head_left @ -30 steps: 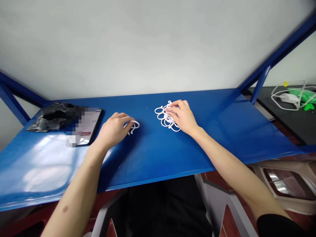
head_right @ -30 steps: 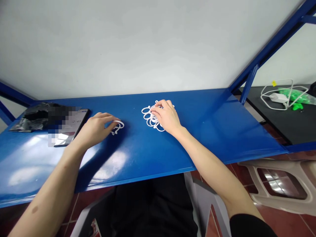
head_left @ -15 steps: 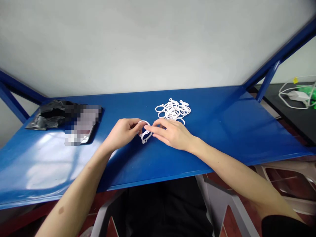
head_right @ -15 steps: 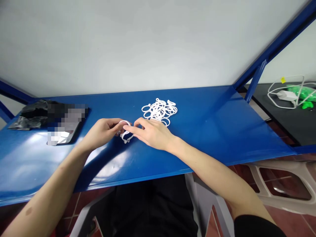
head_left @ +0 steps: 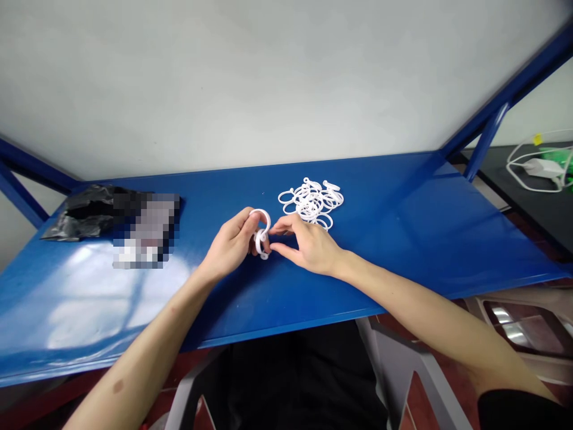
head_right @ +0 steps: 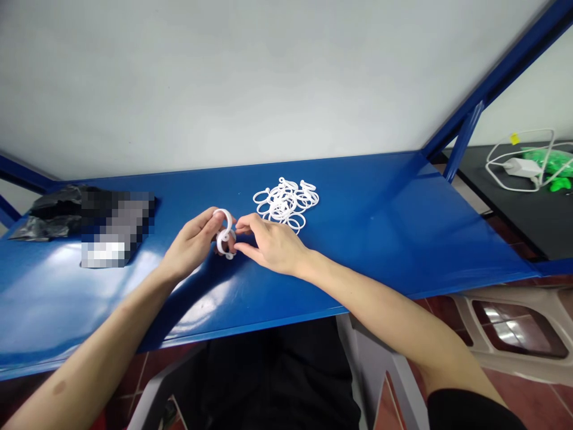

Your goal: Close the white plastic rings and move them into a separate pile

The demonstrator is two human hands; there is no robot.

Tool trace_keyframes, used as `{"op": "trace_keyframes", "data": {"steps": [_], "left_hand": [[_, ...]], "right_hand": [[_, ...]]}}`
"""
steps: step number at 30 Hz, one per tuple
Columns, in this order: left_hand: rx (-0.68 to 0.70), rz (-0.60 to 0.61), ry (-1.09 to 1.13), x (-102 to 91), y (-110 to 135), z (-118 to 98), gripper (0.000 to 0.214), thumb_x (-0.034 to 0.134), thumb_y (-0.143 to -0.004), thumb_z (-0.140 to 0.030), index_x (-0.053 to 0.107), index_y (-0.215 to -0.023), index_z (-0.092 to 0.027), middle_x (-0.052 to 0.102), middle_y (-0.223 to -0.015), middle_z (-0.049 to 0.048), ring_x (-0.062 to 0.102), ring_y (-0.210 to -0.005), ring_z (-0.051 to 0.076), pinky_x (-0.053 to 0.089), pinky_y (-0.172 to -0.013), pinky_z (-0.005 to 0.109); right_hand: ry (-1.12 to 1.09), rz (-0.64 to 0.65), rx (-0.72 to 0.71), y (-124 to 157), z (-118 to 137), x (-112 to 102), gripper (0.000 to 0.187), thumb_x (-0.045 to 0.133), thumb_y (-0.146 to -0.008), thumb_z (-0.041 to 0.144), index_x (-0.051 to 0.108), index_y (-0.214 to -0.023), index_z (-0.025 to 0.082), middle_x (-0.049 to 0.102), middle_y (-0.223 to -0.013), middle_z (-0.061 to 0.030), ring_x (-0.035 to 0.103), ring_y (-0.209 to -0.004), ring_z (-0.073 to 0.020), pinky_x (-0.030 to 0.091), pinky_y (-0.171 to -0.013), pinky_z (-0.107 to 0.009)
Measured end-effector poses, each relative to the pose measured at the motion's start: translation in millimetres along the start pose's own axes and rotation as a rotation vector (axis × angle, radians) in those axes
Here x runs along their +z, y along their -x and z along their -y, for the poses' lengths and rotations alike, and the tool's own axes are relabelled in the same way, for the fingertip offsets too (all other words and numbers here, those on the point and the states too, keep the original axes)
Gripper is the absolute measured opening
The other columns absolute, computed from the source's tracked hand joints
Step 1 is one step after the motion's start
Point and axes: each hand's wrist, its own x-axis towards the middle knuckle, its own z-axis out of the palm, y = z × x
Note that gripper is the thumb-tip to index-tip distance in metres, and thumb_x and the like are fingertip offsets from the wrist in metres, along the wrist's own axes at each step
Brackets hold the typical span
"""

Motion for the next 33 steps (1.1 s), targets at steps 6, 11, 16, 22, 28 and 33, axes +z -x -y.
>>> {"op": "trace_keyframes", "data": {"steps": [6,11,16,22,28,33], "left_hand": [[0.114,-0.102,-0.040,4.3,1.6,4.5,0.045,0.042,-0.101,-0.060,0.056,-0.083,-0.022,0.058,-0.066,-0.0014,0.052,-0.054,0.012,0.043,-0.053,0.025],[0.063,-0.110,-0.132,2.4,-1.3,5.6,0.043,0.041,-0.102,-0.058,0.062,-0.090,-0.021,0.060,-0.063,-0.0015,0.056,-0.056,0.013,0.045,-0.056,0.025],[-0.055,-0.207,-0.521,-14.0,-6.0,5.7,0.035,0.046,-0.099,-0.046,0.071,-0.094,-0.022,0.065,-0.065,0.0003,0.061,-0.062,0.018,0.044,-0.061,0.030],[0.207,-0.437,-0.986,-24.1,-4.1,8.6,0.039,0.057,-0.094,-0.042,0.069,-0.123,-0.018,0.068,-0.108,0.0150,0.060,-0.109,0.034,0.046,-0.095,0.046],[0.364,0.021,-0.518,-9.0,6.8,-2.9,0.031,0.061,-0.096,-0.047,0.070,-0.114,-0.024,0.074,-0.096,0.0021,0.065,-0.082,0.017,0.052,-0.078,0.030],[0.238,-0.046,-0.297,-0.8,7.6,-1.2,0.030,0.071,-0.089,-0.047,0.073,-0.105,-0.022,0.075,-0.093,0.0026,0.066,-0.079,0.016,0.053,-0.075,0.028]], "right_hand": [[0.028,0.031,0.069,-2.8,1.0,2.8,0.026,0.066,-0.095,0.035,0.052,-0.112,0.022,0.072,-0.116,-0.0094,0.073,-0.103,-0.0235,0.060,-0.083,-0.040],[0.091,0.052,-0.011,-3.4,-1.3,3.8,0.005,0.061,-0.098,0.025,0.057,-0.097,0.021,0.071,-0.095,-0.0040,0.068,-0.087,-0.0172,0.054,-0.078,-0.031],[0.091,0.009,0.044,-2.1,-0.2,-2.2,0.009,0.059,-0.100,0.029,0.057,-0.098,0.021,0.067,-0.080,0.0002,0.062,-0.068,-0.0130,0.045,-0.061,-0.025],[0.066,-0.086,0.033,-0.4,0.1,-6.1,0.014,0.056,-0.102,0.028,0.061,-0.111,0.019,0.072,-0.081,-0.0005,0.065,-0.065,-0.0124,0.048,-0.061,-0.025],[0.107,-0.243,-0.002,-0.4,3.8,-6.5,0.021,0.052,-0.105,0.028,0.064,-0.121,0.021,0.077,-0.100,-0.0016,0.071,-0.079,-0.0122,0.056,-0.073,-0.025],[0.128,-0.261,-0.065,-1.1,6.6,-7.9,0.025,0.047,-0.105,0.022,0.067,-0.120,0.022,0.078,-0.108,-0.0023,0.073,-0.091,-0.0129,0.057,-0.081,-0.025]]}}
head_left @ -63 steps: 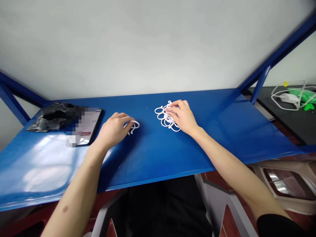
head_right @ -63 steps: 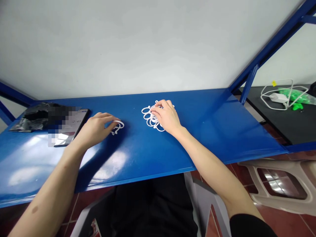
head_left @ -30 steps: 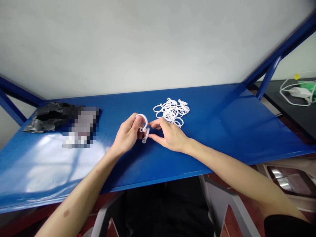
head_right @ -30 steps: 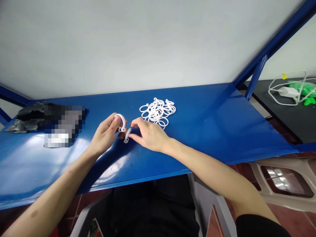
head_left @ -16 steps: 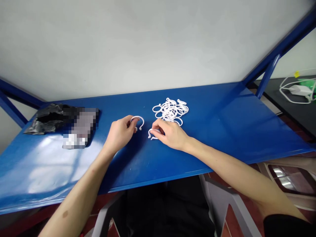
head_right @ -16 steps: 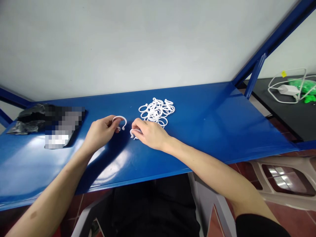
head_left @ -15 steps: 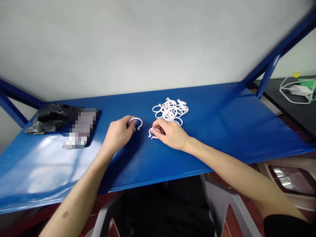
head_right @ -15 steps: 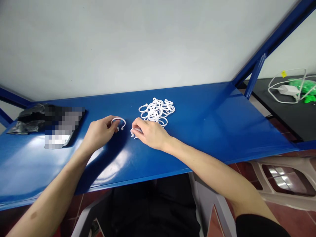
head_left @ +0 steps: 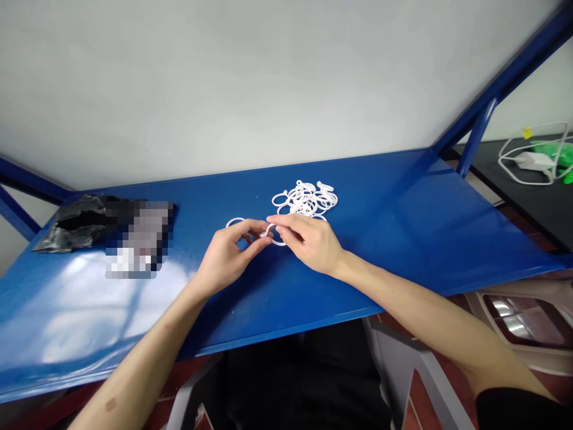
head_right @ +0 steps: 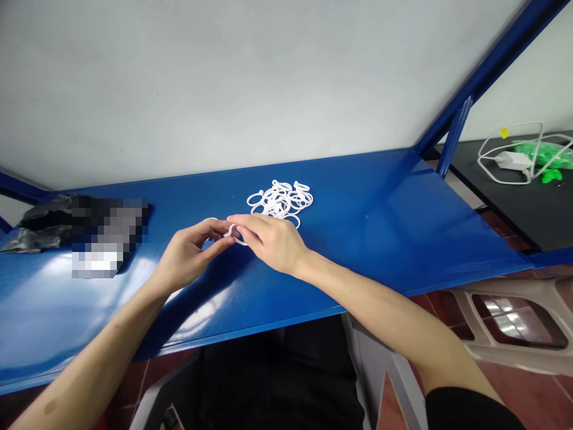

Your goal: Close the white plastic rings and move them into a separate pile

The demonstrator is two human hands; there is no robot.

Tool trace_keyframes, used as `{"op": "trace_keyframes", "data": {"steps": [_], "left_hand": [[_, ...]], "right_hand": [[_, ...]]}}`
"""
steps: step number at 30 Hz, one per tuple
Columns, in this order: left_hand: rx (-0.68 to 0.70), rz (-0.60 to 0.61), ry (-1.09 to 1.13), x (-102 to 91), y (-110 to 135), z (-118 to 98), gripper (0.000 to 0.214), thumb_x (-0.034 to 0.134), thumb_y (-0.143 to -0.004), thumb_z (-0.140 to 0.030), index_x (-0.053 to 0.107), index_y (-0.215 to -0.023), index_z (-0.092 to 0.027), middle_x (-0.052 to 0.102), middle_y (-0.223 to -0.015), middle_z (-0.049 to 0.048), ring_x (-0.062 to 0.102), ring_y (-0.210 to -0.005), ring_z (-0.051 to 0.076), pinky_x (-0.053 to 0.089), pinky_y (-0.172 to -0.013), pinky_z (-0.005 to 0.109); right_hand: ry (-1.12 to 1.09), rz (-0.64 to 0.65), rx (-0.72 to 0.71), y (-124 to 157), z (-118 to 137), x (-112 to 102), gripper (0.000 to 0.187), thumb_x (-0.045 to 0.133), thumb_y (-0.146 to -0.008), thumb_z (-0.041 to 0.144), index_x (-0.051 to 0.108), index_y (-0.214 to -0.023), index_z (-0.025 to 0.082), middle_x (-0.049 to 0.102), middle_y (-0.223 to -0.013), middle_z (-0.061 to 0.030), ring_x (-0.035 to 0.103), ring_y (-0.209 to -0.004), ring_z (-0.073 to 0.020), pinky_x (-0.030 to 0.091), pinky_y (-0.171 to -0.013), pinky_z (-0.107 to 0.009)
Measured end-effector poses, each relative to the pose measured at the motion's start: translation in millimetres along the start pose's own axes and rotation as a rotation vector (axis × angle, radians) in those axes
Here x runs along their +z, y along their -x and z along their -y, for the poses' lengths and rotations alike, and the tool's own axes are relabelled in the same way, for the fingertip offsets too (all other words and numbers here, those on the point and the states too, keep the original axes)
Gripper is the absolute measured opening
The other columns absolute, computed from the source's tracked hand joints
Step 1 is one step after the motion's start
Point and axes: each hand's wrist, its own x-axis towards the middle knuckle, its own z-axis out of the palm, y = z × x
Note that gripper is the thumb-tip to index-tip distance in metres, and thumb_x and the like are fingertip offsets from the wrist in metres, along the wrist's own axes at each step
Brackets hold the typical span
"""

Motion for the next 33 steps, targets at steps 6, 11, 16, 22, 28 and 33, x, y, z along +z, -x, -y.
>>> {"op": "trace_keyframes", "data": {"steps": [6,11,16,22,28,33], "left_hand": [[-0.124,-0.139,0.434,0.6,-2.5,1.5,0.033,0.081,-0.080,-0.042,0.071,-0.099,-0.018,0.070,-0.078,0.0014,0.065,-0.067,0.013,0.055,-0.067,0.026],[-0.185,-0.114,0.487,1.8,-0.9,1.5,0.031,0.082,-0.080,-0.043,0.073,-0.099,-0.020,0.073,-0.086,0.0023,0.068,-0.077,0.013,0.055,-0.073,0.023],[-0.214,-0.066,0.333,1.6,0.2,-3.9,0.034,0.079,-0.080,-0.051,0.077,-0.090,-0.019,0.075,-0.087,0.0046,0.069,-0.080,0.017,0.056,-0.074,0.026],[-0.164,-0.062,0.179,5.2,1.7,-1.0,0.026,0.075,-0.083,-0.047,0.080,-0.083,-0.021,0.077,-0.078,0.0027,0.069,-0.072,0.017,0.054,-0.068,0.026],[0.035,-0.126,0.000,12.6,7.0,4.7,0.018,0.067,-0.089,-0.032,0.079,-0.081,-0.021,0.077,-0.077,0.0008,0.067,-0.066,0.014,0.053,-0.070,0.025],[0.221,-0.127,-0.084,14.1,4.5,2.4,0.019,0.063,-0.094,-0.028,0.076,-0.082,-0.021,0.077,-0.079,0.0022,0.067,-0.069,0.014,0.053,-0.071,0.026]], "right_hand": [[-0.075,0.124,0.038,5.7,-2.0,5.2,0.016,0.052,-0.102,0.026,0.062,-0.111,0.017,0.074,-0.083,-0.0010,0.067,-0.066,-0.0117,0.050,-0.060,-0.023],[-0.065,0.128,0.020,9.3,-0.8,9.6,0.012,0.051,-0.103,0.027,0.058,-0.099,0.018,0.069,-0.076,0.0009,0.061,-0.058,-0.0096,0.045,-0.056,-0.022],[0.051,-0.019,0.042,7.7,-0.9,8.0,0.017,0.051,-0.104,0.029,0.058,-0.092,0.019,0.070,-0.075,0.0001,0.063,-0.060,-0.0097,0.044,-0.056,-0.021],[0.103,0.090,-0.039,9.6,-1.5,10.0,0.024,0.046,-0.107,0.029,0.060,-0.091,0.018,0.072,-0.076,-0.0011,0.064,-0.064,-0.0103,0.045,-0.059,-0.023],[0.180,0.128,-0.219,12.1,-0.1,7.0,0.034,0.036,-0.111,0.027,0.062,-0.091,0.017,0.068,-0.073,-0.0016,0.061,-0.064,-0.0112,0.045,-0.061,-0.025],[0.227,0.154,-0.262,11.2,0.2,6.7,0.032,0.039,-0.110,0.024,0.065,-0.093,0.017,0.067,-0.073,-0.0003,0.059,-0.064,-0.0112,0.044,-0.062,-0.026]]}}
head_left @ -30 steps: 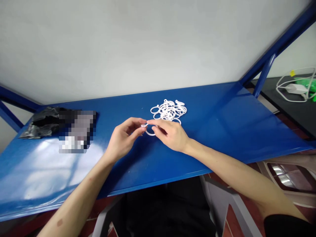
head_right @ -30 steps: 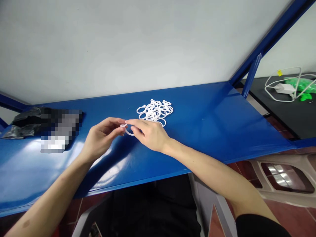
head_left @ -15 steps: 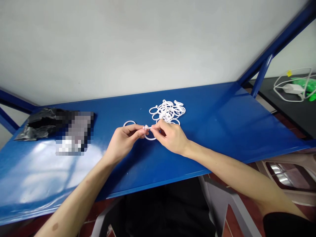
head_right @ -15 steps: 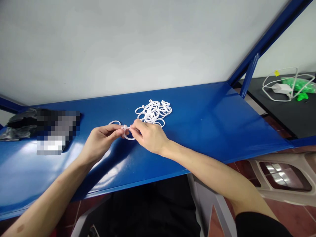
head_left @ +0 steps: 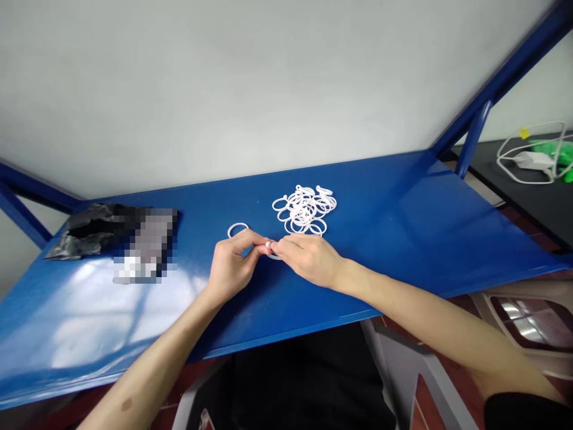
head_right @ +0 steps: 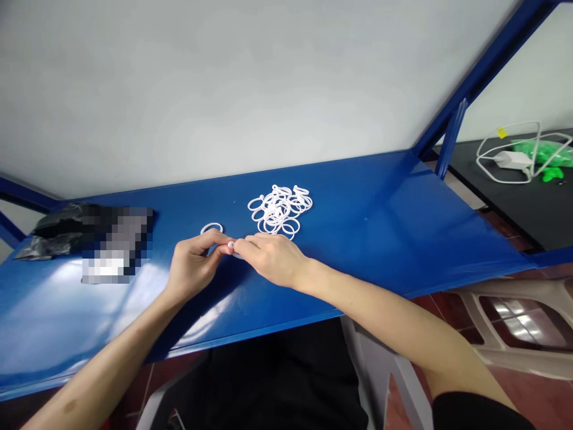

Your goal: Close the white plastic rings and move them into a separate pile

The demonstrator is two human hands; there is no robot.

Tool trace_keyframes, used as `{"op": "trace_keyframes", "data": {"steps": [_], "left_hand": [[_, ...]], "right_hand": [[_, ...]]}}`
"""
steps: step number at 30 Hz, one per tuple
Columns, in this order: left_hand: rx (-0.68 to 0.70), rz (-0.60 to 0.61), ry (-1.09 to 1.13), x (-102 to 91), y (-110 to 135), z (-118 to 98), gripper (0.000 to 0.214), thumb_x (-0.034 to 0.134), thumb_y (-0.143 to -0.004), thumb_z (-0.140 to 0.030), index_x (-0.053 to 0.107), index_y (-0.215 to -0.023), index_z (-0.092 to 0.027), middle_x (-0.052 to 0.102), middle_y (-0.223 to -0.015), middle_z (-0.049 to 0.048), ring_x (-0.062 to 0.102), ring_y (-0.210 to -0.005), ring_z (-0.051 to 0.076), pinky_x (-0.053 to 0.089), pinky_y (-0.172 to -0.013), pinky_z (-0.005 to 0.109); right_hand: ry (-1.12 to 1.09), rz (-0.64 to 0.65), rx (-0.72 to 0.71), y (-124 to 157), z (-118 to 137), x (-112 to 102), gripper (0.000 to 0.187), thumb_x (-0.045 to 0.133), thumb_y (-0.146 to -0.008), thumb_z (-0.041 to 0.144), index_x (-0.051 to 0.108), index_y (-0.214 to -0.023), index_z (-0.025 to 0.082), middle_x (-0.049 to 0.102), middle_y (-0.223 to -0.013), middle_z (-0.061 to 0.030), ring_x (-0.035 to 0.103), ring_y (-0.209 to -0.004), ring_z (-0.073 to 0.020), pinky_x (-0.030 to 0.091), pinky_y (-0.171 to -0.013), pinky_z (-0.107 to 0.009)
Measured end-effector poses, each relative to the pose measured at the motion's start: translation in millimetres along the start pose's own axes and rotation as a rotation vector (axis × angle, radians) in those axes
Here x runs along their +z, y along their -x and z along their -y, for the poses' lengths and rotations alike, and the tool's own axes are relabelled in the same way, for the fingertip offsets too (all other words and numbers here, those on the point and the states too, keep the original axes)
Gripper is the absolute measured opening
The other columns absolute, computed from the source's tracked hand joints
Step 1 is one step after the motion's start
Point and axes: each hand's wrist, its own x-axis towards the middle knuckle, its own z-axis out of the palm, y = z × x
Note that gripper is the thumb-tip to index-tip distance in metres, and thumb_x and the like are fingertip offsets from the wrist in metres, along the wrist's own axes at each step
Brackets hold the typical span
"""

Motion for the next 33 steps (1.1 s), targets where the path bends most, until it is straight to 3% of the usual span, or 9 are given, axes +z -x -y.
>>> {"op": "trace_keyframes", "data": {"steps": [4,7,10,13,18,24,29,33], "left_hand": [[0.079,0.038,-0.158,-10.2,-9.4,5.3,0.020,0.059,-0.097,-0.033,0.076,-0.092,-0.022,0.077,-0.090,0.0037,0.069,-0.082,0.017,0.054,-0.080,0.028],[0.033,0.009,-0.412,-27.4,-14.6,21.4,0.026,0.053,-0.098,-0.034,0.073,-0.109,-0.022,0.076,-0.107,0.0064,0.066,-0.100,0.023,0.053,-0.092,0.035],[-0.067,0.106,-0.592,-45.5,-15.6,42.0,0.035,0.049,-0.092,-0.027,0.070,-0.119,-0.020,0.070,-0.117,0.0100,0.061,-0.108,0.029,0.051,-0.097,0.044],[-0.141,0.233,-0.603,-55.2,-15.2,55.0,0.037,0.049,-0.090,-0.031,0.071,-0.118,-0.020,0.069,-0.116,0.0104,0.061,-0.108,0.029,0.050,-0.097,0.045],[-0.165,0.250,-0.575,-54.7,-15.7,57.3,0.034,0.050,-0.093,-0.039,0.072,-0.114,-0.023,0.070,-0.106,0.0086,0.062,-0.103,0.028,0.049,-0.089,0.040],[-0.161,0.187,-0.582,-50.5,-15.6,61.3,0.032,0.053,-0.093,-0.041,0.070,-0.113,-0.022,0.071,-0.095,0.0068,0.062,-0.091,0.026,0.046,-0.080,0.036],[-0.189,0.143,-0.602,-40.7,-17.2,58.7,0.021,0.057,-0.092,-0.038,0.070,-0.090,-0.022,0.070,-0.083,0.0055,0.061,-0.084,0.025,0.042,-0.075,0.036],[-0.197,0.135,-0.545,-28.4,-16.4,44.9,0.019,0.061,-0.088,-0.036,0.066,-0.077,-0.022,0.069,-0.075,0.0037,0.060,-0.077,0.023,0.041,-0.074,0.035]], "right_hand": [[-0.014,-0.029,0.083,-7.1,-14.5,-16.7,0.026,0.048,-0.107,0.026,0.070,-0.098,0.016,0.072,-0.089,-0.0041,0.065,-0.081,-0.0140,0.048,-0.069,-0.027],[0.020,-0.011,0.289,-9.1,-38.1,-46.3,0.021,0.056,-0.103,0.029,0.074,-0.100,0.018,0.070,-0.107,-0.0074,0.065,-0.086,-0.0160,0.048,-0.071,-0.029],[-0.006,0.142,0.500,-5.1,-62.6,-76.5,0.015,0.065,-0.096,0.028,0.078,-0.093,0.022,0.069,-0.094,-0.0040,0.061,-0.076,-0.0150,0.046,-0.069,-0.030],[-0.041,0.306,0.587,1.2,-77.1,-90.8,0.014,0.067,-0.092,0.025,0.078,-0.085,0.022,0.070,-0.085,-0.0029,0.061,-0.072,-0.0147,0.043,-0.066,-0.030],[-0.006,0.364,0.657,5.4,-79.2,-82.1,0.012,0.066,-0.089,0.020,0.075,-0.082,0.021,0.075,-0.085,-0.0019,0.065,-0.072,-0.0150,0.043,-0.062,-0.029],[0.092,0.305,0.693,-0.7,-70.9,-81.6,0.016,0.065,-0.094,0.031,0.074,-0.090,0.019,0.076,-0.085,-0.0050,0.066,-0.070,-0.0175,0.040,-0.057,-0.030],[0.041,0.215,0.585,-6.0,-60.0,-80.2,0.019,0.062,-0.098,0.034,0.073,-0.103,0.020,0.076,-0.084,-0.0025,0.066,-0.070,-0.0163,0.041,-0.058,-0.029],[0.003,0.149,0.388,-5.6,-43.9,-59.8,0.017,0.059,-0.101,0.028,0.073,-0.101,0.019,0.078,-0.095,-0.0028,0.070,-0.081,-0.0167,0.048,-0.067,-0.028]]}}
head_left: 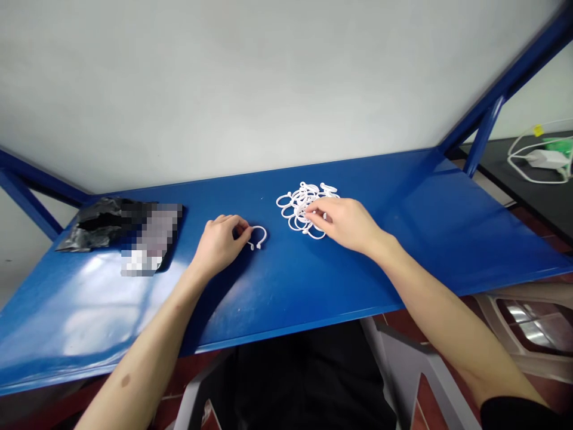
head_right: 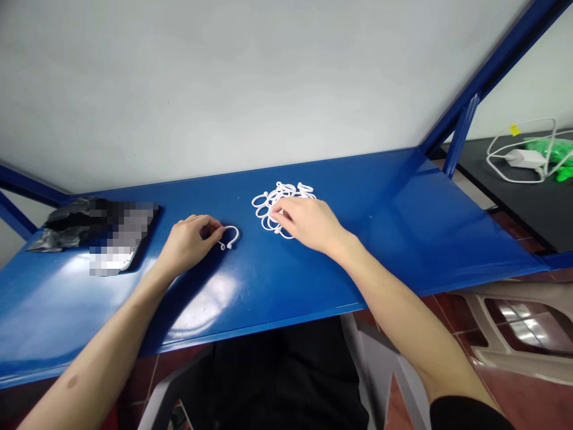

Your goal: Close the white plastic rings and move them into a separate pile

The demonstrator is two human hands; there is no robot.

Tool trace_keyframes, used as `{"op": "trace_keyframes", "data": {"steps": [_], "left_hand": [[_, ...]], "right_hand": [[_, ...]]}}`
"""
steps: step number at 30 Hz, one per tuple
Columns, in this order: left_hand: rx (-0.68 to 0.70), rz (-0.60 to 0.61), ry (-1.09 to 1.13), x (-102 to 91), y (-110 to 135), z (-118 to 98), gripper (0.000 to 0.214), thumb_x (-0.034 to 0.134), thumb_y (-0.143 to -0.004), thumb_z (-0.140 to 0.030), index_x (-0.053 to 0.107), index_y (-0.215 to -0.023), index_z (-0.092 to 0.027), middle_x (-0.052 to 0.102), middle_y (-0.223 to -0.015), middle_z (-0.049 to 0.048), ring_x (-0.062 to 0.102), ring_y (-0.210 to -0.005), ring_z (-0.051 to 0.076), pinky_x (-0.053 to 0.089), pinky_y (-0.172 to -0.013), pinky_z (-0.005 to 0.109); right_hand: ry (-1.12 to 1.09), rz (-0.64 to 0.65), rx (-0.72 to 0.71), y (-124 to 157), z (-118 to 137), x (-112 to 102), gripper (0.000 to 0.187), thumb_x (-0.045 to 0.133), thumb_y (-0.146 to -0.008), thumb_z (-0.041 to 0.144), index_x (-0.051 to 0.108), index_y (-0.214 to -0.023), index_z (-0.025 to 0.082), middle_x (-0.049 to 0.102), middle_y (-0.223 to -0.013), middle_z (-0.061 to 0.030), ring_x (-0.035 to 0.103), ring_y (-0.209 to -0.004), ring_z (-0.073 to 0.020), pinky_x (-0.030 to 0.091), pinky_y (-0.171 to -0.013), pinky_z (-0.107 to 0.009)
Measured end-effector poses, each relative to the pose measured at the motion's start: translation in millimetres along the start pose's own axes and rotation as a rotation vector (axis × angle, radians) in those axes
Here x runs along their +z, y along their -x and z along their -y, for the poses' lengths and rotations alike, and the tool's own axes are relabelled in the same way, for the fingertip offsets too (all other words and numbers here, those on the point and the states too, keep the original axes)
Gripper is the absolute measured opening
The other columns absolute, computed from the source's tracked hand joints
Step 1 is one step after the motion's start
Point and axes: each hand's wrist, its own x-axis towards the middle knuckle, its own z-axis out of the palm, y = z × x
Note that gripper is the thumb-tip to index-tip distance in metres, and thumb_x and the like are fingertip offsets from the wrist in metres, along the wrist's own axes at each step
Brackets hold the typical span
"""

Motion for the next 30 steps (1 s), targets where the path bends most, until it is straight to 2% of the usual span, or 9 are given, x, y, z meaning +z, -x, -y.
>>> {"op": "trace_keyframes", "data": {"steps": [3,6,10,13,17,20,23,27,30], "left_hand": [[0.013,0.003,0.123,0.8,5.0,-16.3,0.018,0.061,-0.086,-0.035,0.067,-0.076,-0.022,0.069,-0.073,0.0016,0.060,-0.071,0.019,0.043,-0.073,0.033],[0.010,0.059,0.290,-0.3,9.9,-29.2,0.018,0.060,-0.085,-0.035,0.067,-0.075,-0.021,0.069,-0.070,-0.0001,0.058,-0.066,0.016,0.044,-0.068,0.030],[-0.040,0.199,0.475,-3.0,13.2,-37.0,0.021,0.059,-0.086,-0.036,0.067,-0.075,-0.020,0.067,-0.067,-0.0018,0.056,-0.061,0.013,0.042,-0.060,0.025],[-0.061,0.205,0.582,-5.4,14.0,-37.7,0.030,0.057,-0.093,-0.045,0.071,-0.084,-0.019,0.071,-0.075,0.0003,0.061,-0.067,0.014,0.046,-0.063,0.025],[0.046,0.110,0.770,-9.2,15.9,-37.4,0.046,0.049,-0.099,-0.056,0.074,-0.101,-0.018,0.074,-0.095,0.0080,0.066,-0.082,0.018,0.052,-0.075,0.030],[0.104,0.082,0.711,-10.1,18.0,-40.0,0.040,0.061,-0.093,-0.056,0.075,-0.101,-0.019,0.076,-0.094,0.0067,0.066,-0.080,0.018,0.051,-0.075,0.030],[0.064,0.068,0.548,-6.9,19.4,-44.6,0.029,0.068,-0.090,-0.049,0.077,-0.095,-0.022,0.077,-0.088,0.0031,0.066,-0.076,0.017,0.050,-0.071,0.028],[0.084,0.047,0.506,-0.7,20.2,-48.9,0.026,0.065,-0.092,-0.045,0.079,-0.090,-0.024,0.078,-0.085,0.0029,0.069,-0.075,0.017,0.050,-0.069,0.027],[0.092,0.021,0.487,2.2,21.4,-50.2,0.023,0.065,-0.093,-0.042,0.080,-0.091,-0.024,0.077,-0.082,0.0032,0.067,-0.071,0.017,0.050,-0.065,0.026]], "right_hand": [[-0.042,-0.012,-0.150,6.3,15.6,20.9,0.019,0.057,-0.102,0.027,0.072,-0.110,0.017,0.076,-0.104,-0.0053,0.070,-0.084,-0.0164,0.052,-0.071,-0.028],[-0.061,0.055,-0.228,12.3,29.1,36.2,0.027,0.059,-0.101,0.034,0.068,-0.123,0.019,0.070,-0.113,-0.0080,0.065,-0.072,-0.0126,0.051,-0.061,-0.026],[-0.186,0.059,-0.263,14.6,33.7,44.4,0.020,0.056,-0.103,0.030,0.072,-0.108,0.019,0.065,-0.123,-0.0095,0.065,-0.075,-0.0109,0.056,-0.067,-0.028],[-0.321,-0.014,-0.261,13.1,30.1,46.8,0.020,0.055,-0.103,0.023,0.074,-0.105,0.019,0.072,-0.111,-0.0069,0.070,-0.090,-0.0146,0.059,-0.082,-0.032],[-0.351,-0.122,-0.138,11.3,25.8,49.2,0.020,0.060,-0.101,0.025,0.078,-0.107,0.020,0.077,-0.093,-0.0037,0.071,-0.083,-0.0151,0.060,-0.076,-0.030],[-0.321,-0.193,-0.091,11.0,24.3,49.7,0.018,0.064,-0.099,0.026,0.079,-0.105,0.019,0.077,-0.089,-0.0041,0.071,-0.077,-0.0148,0.059,-0.071,-0.029],[-0.271,-0.230,-0.101,11.9,23.4,50.3,0.020,0.062,-0.100,0.026,0.079,-0.108,0.017,0.077,-0.089,-0.0053,0.071,-0.077,-0.0150,0.058,-0.071,-0.029],[-0.157,-0.164,-0.161,15.9,22.7,54.6,0.026,0.054,-0.104,0.026,0.077,-0.112,0.016,0.075,-0.091,-0.0065,0.069,-0.078,-0.0146,0.058,-0.072,-0.028],[0.051,-0.107,-0.224,20.3,24.4,59.3,0.029,0.048,-0.106,0.020,0.076,-0.111,0.014,0.073,-0.086,-0.0067,0.067,-0.076,-0.0150,0.056,-0.068,-0.027]]}}
